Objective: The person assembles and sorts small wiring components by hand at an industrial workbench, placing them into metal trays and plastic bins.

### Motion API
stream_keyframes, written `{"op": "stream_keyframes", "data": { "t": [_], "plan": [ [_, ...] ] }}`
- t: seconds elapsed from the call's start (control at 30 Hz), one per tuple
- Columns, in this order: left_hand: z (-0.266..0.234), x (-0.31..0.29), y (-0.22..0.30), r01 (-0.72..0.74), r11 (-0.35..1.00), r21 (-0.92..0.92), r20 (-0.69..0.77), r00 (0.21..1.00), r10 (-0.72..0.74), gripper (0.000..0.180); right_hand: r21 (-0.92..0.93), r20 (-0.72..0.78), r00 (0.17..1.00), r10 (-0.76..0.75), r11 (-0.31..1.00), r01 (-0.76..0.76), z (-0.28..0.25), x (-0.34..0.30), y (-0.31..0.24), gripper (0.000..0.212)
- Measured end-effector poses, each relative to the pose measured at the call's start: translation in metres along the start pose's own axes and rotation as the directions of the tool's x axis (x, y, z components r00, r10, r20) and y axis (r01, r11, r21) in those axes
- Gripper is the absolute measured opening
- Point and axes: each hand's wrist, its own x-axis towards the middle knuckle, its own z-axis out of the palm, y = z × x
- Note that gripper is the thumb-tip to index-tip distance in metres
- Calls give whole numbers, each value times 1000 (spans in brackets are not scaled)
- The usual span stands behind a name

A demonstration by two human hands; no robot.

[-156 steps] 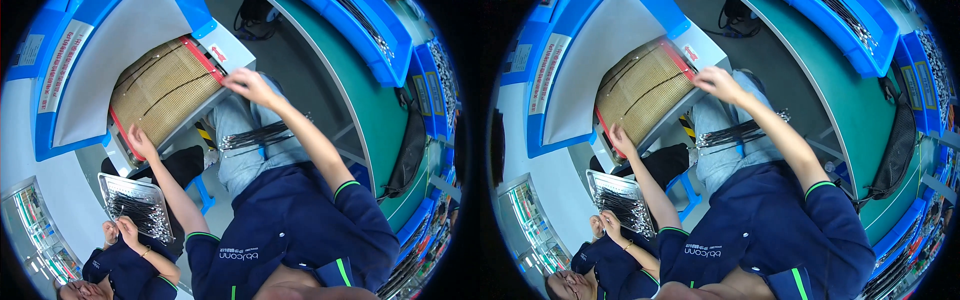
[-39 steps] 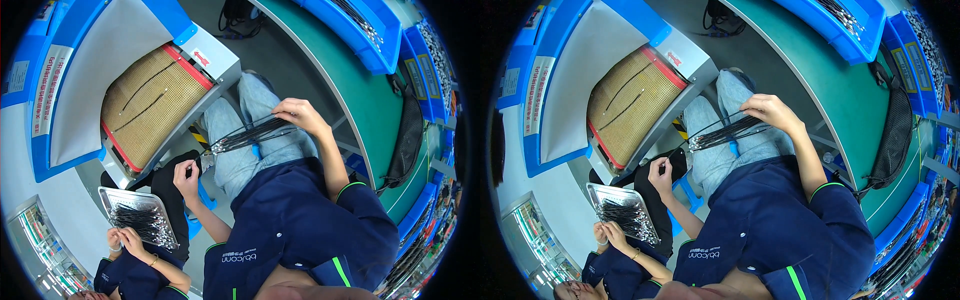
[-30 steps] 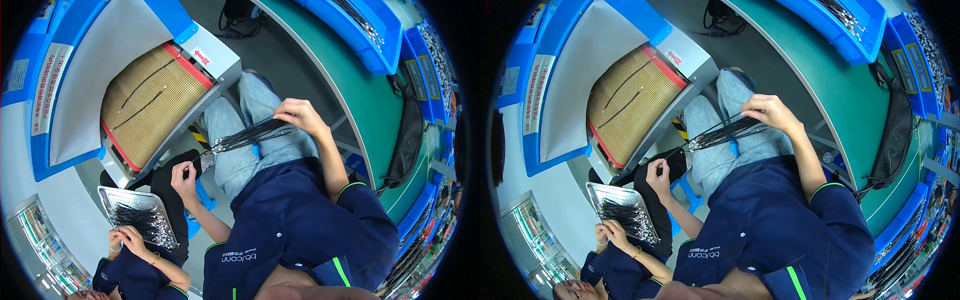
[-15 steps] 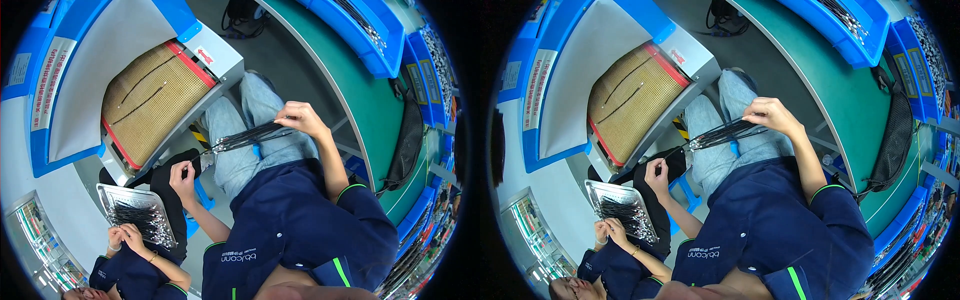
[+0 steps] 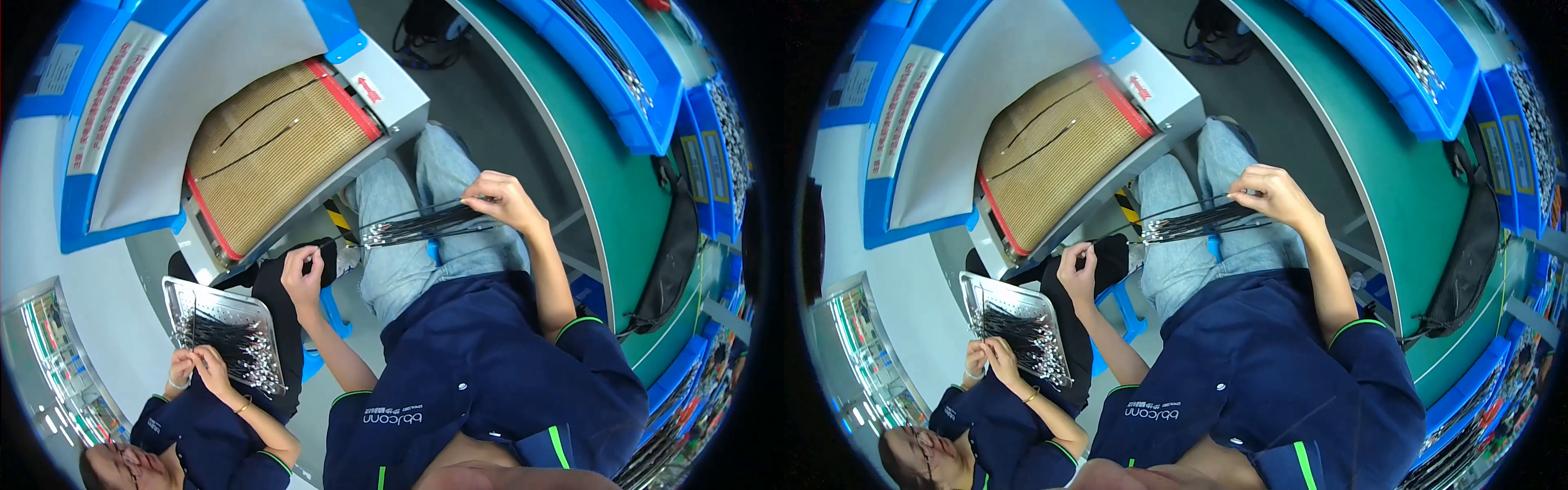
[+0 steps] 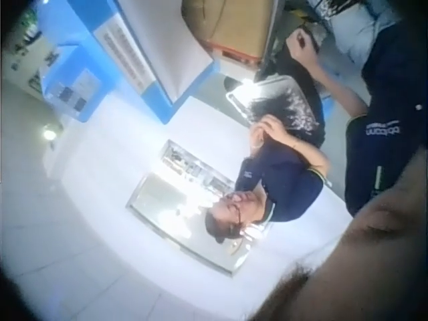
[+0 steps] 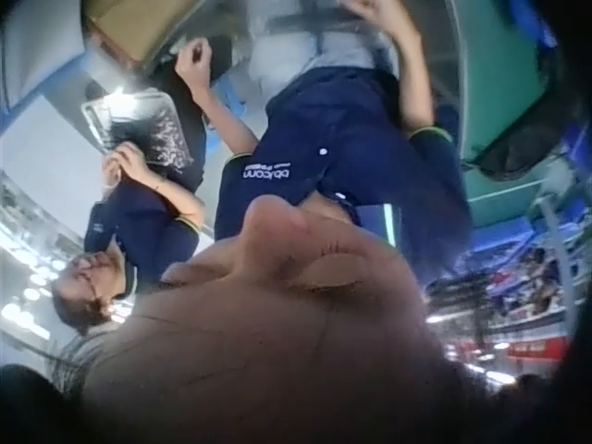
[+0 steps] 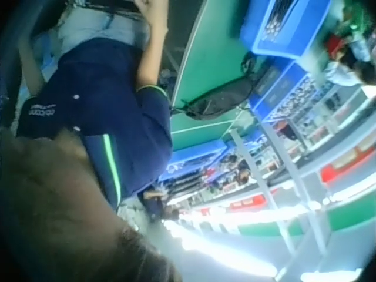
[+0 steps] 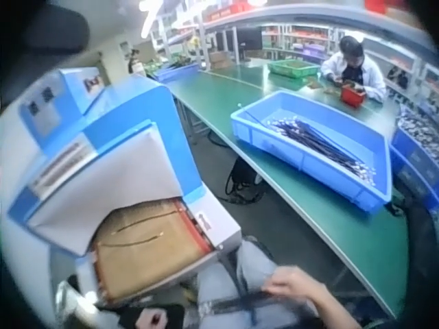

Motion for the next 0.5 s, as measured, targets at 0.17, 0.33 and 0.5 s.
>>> {"op": "stream_keyframes", "data": {
  "t": [0.17, 0.33, 0.5],
  "plan": [
    [-29, 52, -33, 36, 997, 63, -13, 999, -36, 6, -204, -113, 984, -134, 973, 109, 24, 55, -20, 9],
    [-72, 104, -74, 46, 995, 87, -123, 992, -36, 8, -150, -176, 957, -232, 967, 207, 62, 128, -44, 10],
    [-91, 142, -106, 70, 996, 60, -109, 992, -63, 10, -180, -250, 933, -259, 959, 218, 92, 188, -52, 9]
  ]
}}
